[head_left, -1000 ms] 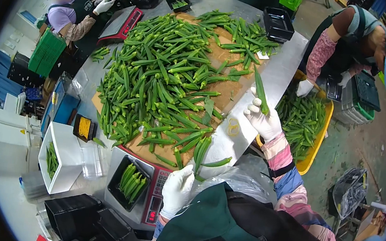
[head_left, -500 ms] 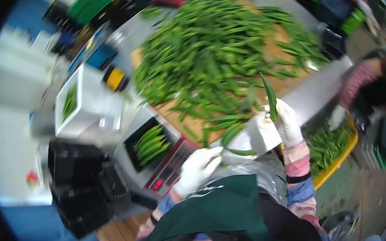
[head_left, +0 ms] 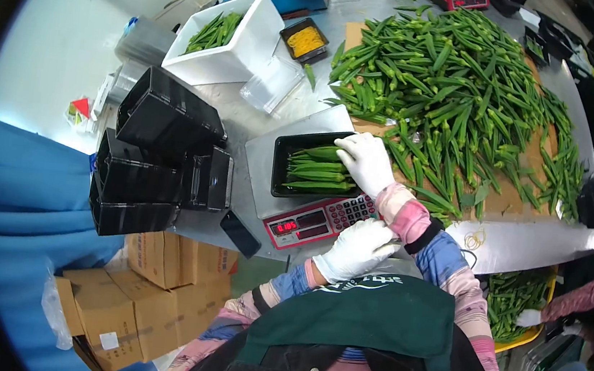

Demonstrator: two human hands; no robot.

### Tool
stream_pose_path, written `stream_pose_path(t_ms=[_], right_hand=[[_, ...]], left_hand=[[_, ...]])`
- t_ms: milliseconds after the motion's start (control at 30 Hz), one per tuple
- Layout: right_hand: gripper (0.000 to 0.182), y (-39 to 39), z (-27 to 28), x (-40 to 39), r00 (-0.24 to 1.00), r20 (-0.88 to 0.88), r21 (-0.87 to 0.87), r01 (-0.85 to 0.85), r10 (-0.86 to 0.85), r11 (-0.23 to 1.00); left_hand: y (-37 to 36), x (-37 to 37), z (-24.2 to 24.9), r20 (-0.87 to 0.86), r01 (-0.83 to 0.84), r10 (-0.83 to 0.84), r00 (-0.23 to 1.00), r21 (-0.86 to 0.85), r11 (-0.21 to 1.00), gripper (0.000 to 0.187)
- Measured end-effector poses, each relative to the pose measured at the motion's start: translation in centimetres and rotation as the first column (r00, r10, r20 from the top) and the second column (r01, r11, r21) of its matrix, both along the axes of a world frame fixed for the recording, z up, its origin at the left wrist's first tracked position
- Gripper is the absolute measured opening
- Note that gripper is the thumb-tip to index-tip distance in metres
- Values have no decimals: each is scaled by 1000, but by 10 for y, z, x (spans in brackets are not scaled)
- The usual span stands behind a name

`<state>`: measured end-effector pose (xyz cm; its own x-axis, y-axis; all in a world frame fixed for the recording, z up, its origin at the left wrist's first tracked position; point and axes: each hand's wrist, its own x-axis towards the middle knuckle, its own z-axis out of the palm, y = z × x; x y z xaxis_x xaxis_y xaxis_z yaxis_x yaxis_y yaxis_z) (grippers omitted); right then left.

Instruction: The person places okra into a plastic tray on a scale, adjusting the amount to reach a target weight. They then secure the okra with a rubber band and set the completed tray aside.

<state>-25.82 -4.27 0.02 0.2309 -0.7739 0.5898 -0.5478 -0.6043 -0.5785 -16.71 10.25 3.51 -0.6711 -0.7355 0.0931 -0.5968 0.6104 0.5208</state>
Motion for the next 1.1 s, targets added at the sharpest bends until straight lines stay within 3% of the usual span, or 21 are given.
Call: stream_pose_path(t_ms=[67,133,200,267,400,467,500,533,667,900,1067,1100], right_hand=[[16,3,1,-11,999,47,28,23,-24,999],[16,13,-3,-41,994,102,170,29,-47,985],[17,32,-10,-81,975,143,336,112,-168,935],[19,53,-42,-131,923,233,592,114,-305,798],[22,109,-93,-231,716,312,801,156,-625,578],[20,136,-96,-271,622,229,815,298,-749,496],[19,148,-83,-286,553,161,833,367,-817,413],[18,161,-98,-306,524,156,788,445,-837,425],[17,191,-136,-364,214,235,805,504,-948,314],[17,169,-156,-405,119,304,712,630,-945,308],[20,121,-161,-409,203,315,671,643,-927,369],[21,110,-152,-404,245,234,657,673,-941,339]], left_hand=[[-1,6,0,-56,-71,74,996,56,996,25],[2,11,-3,-170,-143,161,972,110,984,26],[3,17,-2,-142,-170,195,970,170,971,29],[5,18,-9,-118,-178,208,971,228,957,29],[0,13,-7,-151,-117,150,977,210,971,29],[-7,10,-9,-118,-57,69,991,103,993,30],[-10,6,-5,-141,-77,99,985,156,985,29],[-11,3,-4,-186,-68,96,978,153,986,29],[-15,-9,0,-191,-79,128,973,247,966,28],[-21,-19,6,-113,-112,150,982,294,949,30],[-22,-21,3,-66,-163,197,978,348,923,30],[-24,-22,3,-72,-160,195,978,341,926,30]])
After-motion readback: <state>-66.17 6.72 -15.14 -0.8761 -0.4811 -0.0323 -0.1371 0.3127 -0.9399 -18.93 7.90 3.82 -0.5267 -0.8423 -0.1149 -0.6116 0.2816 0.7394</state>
